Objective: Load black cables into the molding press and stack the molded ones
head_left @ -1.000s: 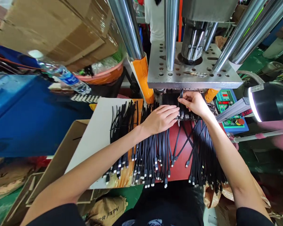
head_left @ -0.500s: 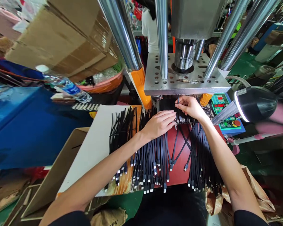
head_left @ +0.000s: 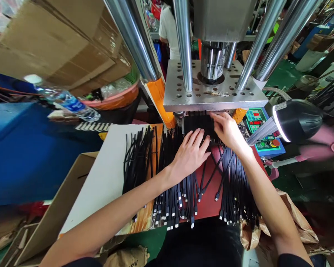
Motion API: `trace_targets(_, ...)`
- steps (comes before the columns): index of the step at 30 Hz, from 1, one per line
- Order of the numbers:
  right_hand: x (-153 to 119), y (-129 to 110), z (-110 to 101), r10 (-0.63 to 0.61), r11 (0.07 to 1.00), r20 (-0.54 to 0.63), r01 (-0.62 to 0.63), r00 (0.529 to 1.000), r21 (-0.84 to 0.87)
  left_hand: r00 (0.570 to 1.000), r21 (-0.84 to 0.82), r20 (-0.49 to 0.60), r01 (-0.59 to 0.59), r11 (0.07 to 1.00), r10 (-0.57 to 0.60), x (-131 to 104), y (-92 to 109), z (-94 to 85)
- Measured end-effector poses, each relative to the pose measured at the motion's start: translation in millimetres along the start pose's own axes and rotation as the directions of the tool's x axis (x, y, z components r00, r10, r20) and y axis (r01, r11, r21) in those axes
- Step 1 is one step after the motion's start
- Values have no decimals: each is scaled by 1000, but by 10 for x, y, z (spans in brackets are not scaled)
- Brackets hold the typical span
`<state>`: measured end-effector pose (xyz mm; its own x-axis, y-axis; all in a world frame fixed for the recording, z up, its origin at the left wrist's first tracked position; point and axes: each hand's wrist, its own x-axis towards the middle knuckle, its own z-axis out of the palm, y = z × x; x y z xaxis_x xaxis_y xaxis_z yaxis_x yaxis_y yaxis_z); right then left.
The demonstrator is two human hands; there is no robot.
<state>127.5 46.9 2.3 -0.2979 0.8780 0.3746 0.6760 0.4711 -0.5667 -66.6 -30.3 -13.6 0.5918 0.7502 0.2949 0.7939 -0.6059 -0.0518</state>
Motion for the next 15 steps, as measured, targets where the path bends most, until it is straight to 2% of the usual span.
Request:
trace_targets(2, -154, -45, -95, -83, 969, 128, 110, 988, -223, 998, 7, 54, 11, 1000, -11, 22, 22, -53)
trace_targets(4, -215, -99, -148, -55, 918, 250, 148, 967, -367, 994, 8, 108, 26, 1000, -26, 80, 6, -108)
trace_targets(6, -167, -162, -147, 12, 868, 302, 140, 953, -477, 988, -7, 149, 50, 999, -49, 175, -52, -156)
trace_targets(10, 109, -232, -41, 118, 800, 304, 91, 945, -593, 979, -63, 191, 85, 994, -72, 420, -262, -166)
trace_targets(15, 381, -121, 103, 133, 806, 231, 31, 964, -591, 981, -113, 164, 121, 986, -101, 686, -529, 11)
